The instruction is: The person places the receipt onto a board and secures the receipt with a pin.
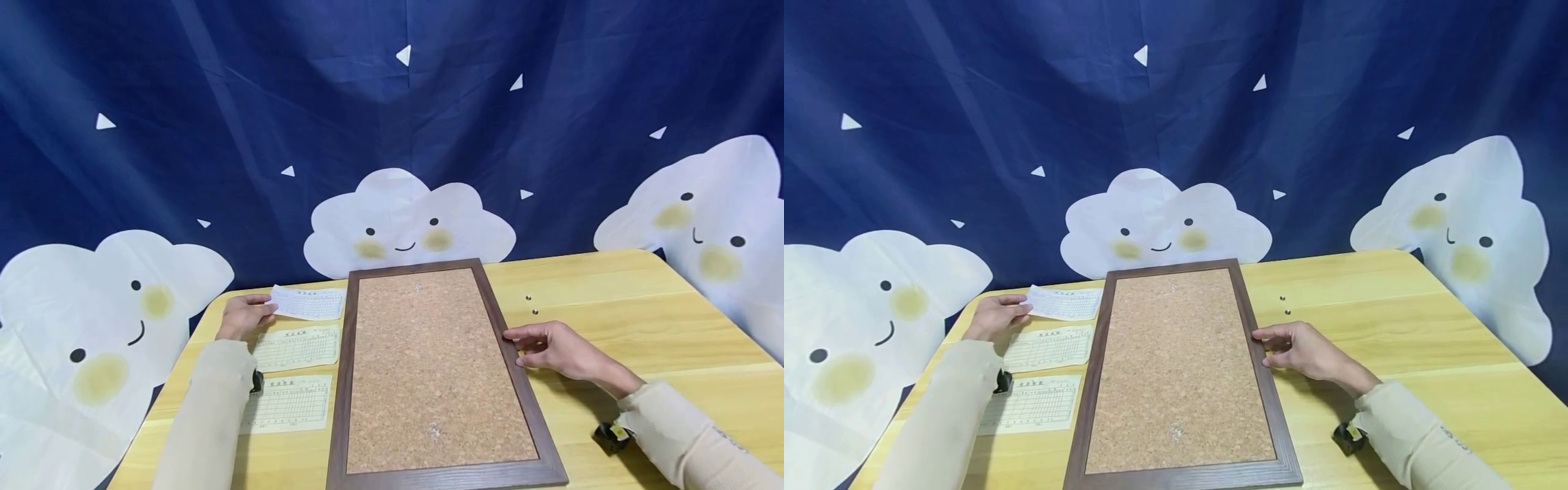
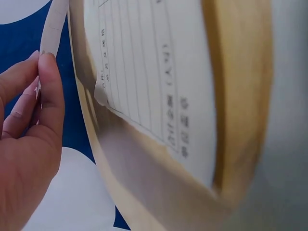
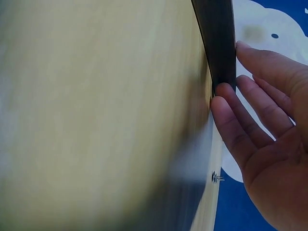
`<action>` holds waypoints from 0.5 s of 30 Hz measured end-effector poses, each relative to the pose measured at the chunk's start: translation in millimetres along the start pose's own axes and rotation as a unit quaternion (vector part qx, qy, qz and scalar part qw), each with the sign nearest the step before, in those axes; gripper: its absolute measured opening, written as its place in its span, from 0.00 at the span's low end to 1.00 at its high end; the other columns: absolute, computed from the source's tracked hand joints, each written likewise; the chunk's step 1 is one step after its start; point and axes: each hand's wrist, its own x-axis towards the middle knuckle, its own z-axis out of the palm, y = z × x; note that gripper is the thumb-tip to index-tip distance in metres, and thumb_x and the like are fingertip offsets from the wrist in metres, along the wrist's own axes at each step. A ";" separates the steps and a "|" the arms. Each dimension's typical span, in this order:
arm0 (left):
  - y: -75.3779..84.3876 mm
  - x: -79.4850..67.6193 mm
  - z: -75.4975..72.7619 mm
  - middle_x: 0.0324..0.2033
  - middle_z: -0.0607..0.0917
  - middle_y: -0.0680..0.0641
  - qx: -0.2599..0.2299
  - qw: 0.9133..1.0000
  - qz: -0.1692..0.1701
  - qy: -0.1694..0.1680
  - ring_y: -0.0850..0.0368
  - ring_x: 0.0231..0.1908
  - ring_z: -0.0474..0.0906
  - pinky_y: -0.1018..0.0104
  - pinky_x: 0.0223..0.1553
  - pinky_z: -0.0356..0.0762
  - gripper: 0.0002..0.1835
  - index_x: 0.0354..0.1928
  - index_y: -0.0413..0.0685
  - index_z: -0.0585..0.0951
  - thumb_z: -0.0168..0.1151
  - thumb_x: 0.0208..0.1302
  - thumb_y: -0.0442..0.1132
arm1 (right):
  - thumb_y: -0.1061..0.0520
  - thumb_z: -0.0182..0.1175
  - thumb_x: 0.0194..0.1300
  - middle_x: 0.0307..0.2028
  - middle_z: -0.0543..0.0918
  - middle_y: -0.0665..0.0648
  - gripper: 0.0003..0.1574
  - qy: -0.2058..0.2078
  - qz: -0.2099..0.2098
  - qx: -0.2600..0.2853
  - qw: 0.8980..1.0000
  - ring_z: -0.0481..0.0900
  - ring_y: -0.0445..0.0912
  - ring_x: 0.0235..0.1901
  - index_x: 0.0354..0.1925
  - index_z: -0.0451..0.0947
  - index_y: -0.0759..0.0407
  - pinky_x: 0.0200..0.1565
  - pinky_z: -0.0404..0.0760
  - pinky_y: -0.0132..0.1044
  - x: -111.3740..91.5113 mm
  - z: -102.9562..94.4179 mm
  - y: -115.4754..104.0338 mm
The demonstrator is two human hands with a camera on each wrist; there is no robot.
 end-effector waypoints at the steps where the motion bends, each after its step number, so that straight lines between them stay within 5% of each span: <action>1: 0.4 -0.7 -0.9 0.37 0.84 0.45 -0.002 1.000 0.001 0.002 0.68 0.26 0.80 0.75 0.32 0.80 0.24 0.63 0.28 0.74 0.63 0.68 0.32 | 0.64 0.71 0.59 0.51 0.83 0.68 0.30 0.000 0.000 -0.001 1.000 0.84 0.52 0.47 0.58 0.76 0.75 0.44 0.82 0.32 0.0 -0.1 -0.1; 6: 2.6 -5.0 -2.6 0.48 0.82 0.38 -0.021 1.000 0.002 0.016 0.70 0.28 0.79 0.76 0.34 0.80 0.24 0.64 0.29 0.74 0.63 0.68 0.31 | 0.64 0.71 0.59 0.51 0.83 0.68 0.30 -0.001 0.000 0.001 1.000 0.84 0.52 0.47 0.58 0.76 0.75 0.44 0.82 0.31 -0.2 -0.3 -0.5; 11: 4.2 -6.9 -3.7 0.47 0.83 0.41 -0.052 0.998 0.023 0.025 0.72 0.27 0.79 0.76 0.34 0.80 0.25 0.64 0.29 0.74 0.64 0.66 0.29 | 0.64 0.71 0.59 0.51 0.83 0.68 0.30 -0.002 0.002 0.002 1.000 0.84 0.53 0.47 0.58 0.76 0.75 0.44 0.82 0.31 -0.9 0.0 -0.4; 15: 5.1 -7.9 -2.3 0.46 0.83 0.38 -0.009 0.998 0.040 0.056 0.69 0.28 0.78 0.76 0.31 0.79 0.22 0.60 0.28 0.76 0.64 0.65 0.28 | 0.64 0.71 0.59 0.51 0.83 0.69 0.30 -0.003 -0.003 0.001 1.000 0.84 0.54 0.47 0.58 0.76 0.75 0.44 0.82 0.32 -1.2 0.2 -0.3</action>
